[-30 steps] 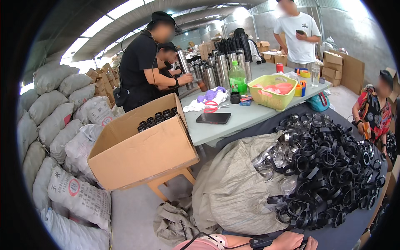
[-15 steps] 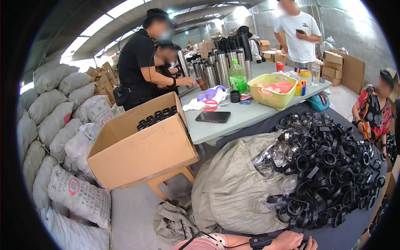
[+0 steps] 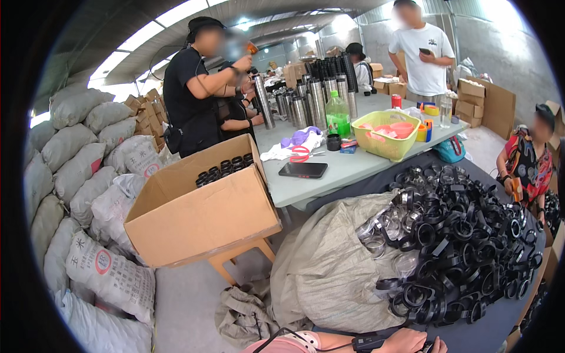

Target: Manually assembling black plastic circular components in a manufacturing environment.

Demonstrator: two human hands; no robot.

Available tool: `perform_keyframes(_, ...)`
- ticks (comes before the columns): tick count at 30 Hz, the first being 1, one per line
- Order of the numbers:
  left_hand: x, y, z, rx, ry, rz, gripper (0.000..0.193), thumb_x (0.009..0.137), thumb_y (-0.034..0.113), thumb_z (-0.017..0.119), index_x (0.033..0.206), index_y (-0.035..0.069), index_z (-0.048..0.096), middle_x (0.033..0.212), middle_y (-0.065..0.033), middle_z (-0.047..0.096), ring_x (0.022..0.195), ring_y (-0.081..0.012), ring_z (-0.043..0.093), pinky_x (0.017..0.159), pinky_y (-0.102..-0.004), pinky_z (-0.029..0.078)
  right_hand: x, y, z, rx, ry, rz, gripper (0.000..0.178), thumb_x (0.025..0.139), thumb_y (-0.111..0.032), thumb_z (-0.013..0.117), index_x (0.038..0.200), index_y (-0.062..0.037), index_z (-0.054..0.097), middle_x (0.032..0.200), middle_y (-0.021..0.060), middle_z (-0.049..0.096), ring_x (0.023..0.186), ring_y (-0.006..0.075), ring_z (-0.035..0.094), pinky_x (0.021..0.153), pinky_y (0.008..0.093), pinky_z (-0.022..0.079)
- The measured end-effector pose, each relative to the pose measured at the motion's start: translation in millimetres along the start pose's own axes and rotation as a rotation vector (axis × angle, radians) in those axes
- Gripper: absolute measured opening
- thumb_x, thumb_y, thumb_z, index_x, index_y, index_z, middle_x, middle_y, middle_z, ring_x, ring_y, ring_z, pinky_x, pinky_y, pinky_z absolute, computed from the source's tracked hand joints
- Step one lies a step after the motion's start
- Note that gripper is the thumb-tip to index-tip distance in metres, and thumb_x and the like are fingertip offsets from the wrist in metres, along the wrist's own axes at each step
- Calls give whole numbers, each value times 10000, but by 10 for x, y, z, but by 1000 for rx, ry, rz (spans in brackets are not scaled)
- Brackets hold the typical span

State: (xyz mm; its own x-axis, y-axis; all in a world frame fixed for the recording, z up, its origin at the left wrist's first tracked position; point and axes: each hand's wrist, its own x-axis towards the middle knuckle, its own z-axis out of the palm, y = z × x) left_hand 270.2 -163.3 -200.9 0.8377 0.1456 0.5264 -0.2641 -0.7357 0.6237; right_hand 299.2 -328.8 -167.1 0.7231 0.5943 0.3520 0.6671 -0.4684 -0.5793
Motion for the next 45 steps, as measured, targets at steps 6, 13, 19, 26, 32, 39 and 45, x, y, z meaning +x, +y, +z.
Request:
perform_keyframes(6, -22, -53, 63, -4, 20, 29, 241, 815, 221, 594, 634, 80, 519, 535, -128, 520, 453, -334, 529, 417, -451, 387, 19, -20, -6, -12, 8, 0, 588, 930, -336, 608, 1361, 36, 460, 1272, 295, 470, 1137, 462, 461, 991, 497, 385)
perform_keyframes(13, -24, -64, 69, 4, 12, 34, 238, 822, 227, 596, 646, 85, 520, 533, -123, 509, 449, -328, 525, 413, -449, 385, 25, -27, -2, -13, 11, -1, 586, 928, -334, 611, 1359, 34, 462, 1268, 296, 471, 1133, 463, 463, 989, 497, 386)
perform_keyframes(19, -37, -34, 63, -8, 21, 29, 234, 819, 223, 595, 646, 86, 518, 533, -123, 506, 446, -328, 521, 409, -450, 379, -2, -18, -3, -24, 17, -9, 590, 931, -349, 605, 1358, 32, 464, 1271, 301, 471, 1136, 465, 463, 992, 502, 382)
perform_keyframes(26, -21, -40, 62, -15, 19, 22, 235, 816, 223, 593, 642, 82, 521, 541, -127, 520, 449, -334, 525, 414, -453, 389, 12, -22, 1, -35, 18, -10, 596, 932, -358, 600, 1360, 34, 463, 1269, 300, 474, 1137, 465, 463, 991, 504, 382)
perform_keyframes(32, -14, -62, 64, -13, 21, 29, 236, 817, 225, 588, 645, 78, 523, 538, -131, 521, 451, -339, 528, 418, -454, 394, 33, -29, 3, -45, 16, -11, 599, 937, -369, 590, 1360, 35, 461, 1268, 299, 476, 1135, 466, 464, 989, 502, 383)
perform_keyframes(39, -22, -44, 46, -24, -10, 21, 232, 816, 225, 588, 648, 79, 523, 536, -140, 516, 454, -345, 527, 420, -458, 394, 17, -24, 5, -53, 23, -23, 601, 940, -376, 585, 1357, 38, 459, 1262, 300, 480, 1128, 468, 466, 982, 503, 386)
perform_keyframes(45, -2, 4, 4, -41, -4, -15, 235, 820, 217, 582, 645, 70, 531, 551, -150, 532, 474, -359, 537, 430, -468, 399, 8, -34, 3, -48, 23, -15, 591, 944, -374, 579, 1352, 38, 465, 1258, 298, 484, 1123, 467, 469, 981, 499, 388)
